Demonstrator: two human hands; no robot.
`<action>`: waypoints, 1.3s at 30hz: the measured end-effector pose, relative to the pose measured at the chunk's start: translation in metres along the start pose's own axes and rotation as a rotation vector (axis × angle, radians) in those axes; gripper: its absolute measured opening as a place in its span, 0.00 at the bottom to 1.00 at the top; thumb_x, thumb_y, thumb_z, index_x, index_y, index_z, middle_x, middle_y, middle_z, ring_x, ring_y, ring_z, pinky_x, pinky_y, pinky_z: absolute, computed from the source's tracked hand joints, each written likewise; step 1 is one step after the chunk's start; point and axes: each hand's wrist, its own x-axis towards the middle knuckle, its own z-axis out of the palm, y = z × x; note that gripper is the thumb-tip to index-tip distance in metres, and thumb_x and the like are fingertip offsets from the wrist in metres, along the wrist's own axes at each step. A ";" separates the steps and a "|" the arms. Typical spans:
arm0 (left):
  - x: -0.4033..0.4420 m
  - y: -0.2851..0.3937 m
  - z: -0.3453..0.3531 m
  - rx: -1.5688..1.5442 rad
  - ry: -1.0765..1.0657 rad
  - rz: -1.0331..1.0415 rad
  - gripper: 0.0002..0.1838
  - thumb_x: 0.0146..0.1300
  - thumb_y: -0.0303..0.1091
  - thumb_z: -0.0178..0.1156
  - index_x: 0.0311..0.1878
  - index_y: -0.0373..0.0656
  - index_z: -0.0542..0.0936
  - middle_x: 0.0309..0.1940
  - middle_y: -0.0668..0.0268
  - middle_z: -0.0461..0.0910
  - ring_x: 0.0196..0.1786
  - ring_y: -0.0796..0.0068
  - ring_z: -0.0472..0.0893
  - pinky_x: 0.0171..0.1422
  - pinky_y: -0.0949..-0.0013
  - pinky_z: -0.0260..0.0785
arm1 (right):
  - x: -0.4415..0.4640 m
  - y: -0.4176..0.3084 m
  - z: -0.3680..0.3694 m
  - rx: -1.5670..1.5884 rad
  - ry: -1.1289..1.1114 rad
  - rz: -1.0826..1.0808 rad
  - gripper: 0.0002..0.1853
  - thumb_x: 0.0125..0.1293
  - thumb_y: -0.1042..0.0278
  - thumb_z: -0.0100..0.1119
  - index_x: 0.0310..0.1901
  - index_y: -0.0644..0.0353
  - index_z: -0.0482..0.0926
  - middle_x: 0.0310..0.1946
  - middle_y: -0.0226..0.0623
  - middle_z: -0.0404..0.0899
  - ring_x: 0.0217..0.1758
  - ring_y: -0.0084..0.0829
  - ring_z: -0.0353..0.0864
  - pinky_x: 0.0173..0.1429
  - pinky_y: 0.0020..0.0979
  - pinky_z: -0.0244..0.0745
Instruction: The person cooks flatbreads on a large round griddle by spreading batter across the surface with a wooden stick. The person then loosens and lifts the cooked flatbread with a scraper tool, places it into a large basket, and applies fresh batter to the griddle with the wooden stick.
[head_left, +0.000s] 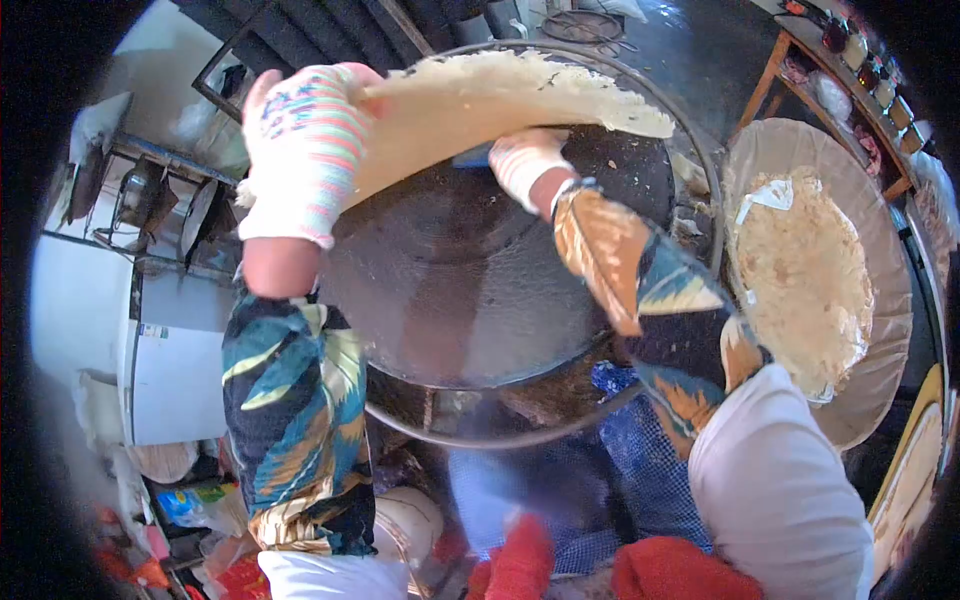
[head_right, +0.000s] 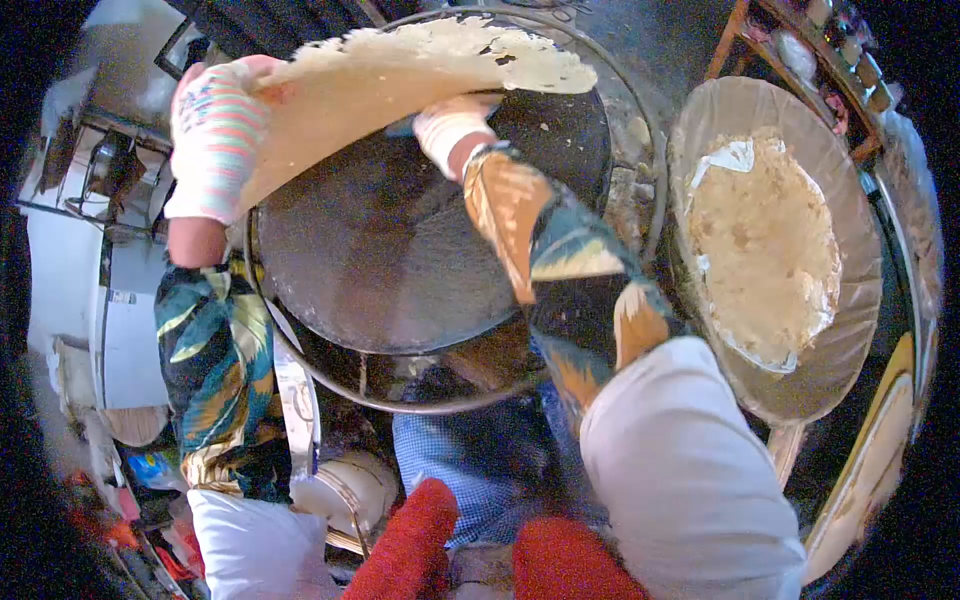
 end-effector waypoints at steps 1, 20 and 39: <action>-0.001 0.006 -0.013 0.128 0.033 0.049 0.11 0.59 0.33 0.55 0.43 0.49 0.83 0.41 0.65 0.84 0.40 0.68 0.81 0.61 0.71 0.62 | 0.008 0.020 0.007 0.027 0.073 0.044 0.12 0.60 0.71 0.51 0.34 0.57 0.87 0.37 0.42 0.85 0.43 0.38 0.86 0.45 0.37 0.80; -0.237 0.112 0.028 -0.464 -0.257 0.110 0.38 0.53 0.49 0.66 0.63 0.37 0.68 0.59 0.49 0.70 0.63 0.46 0.67 0.69 0.44 0.52 | -0.516 0.019 -0.086 0.449 0.078 0.451 0.18 0.50 0.75 0.54 0.45 0.60 0.77 0.44 0.45 0.79 0.46 0.47 0.78 0.53 0.44 0.72; -0.175 0.146 0.149 0.083 0.095 -0.241 0.29 0.61 0.52 0.55 0.58 0.41 0.73 0.50 0.51 0.74 0.52 0.54 0.74 0.67 0.52 0.58 | -0.779 0.107 0.053 0.034 -0.189 1.711 0.35 0.60 0.49 0.54 0.66 0.57 0.61 0.66 0.54 0.60 0.68 0.54 0.59 0.66 0.60 0.55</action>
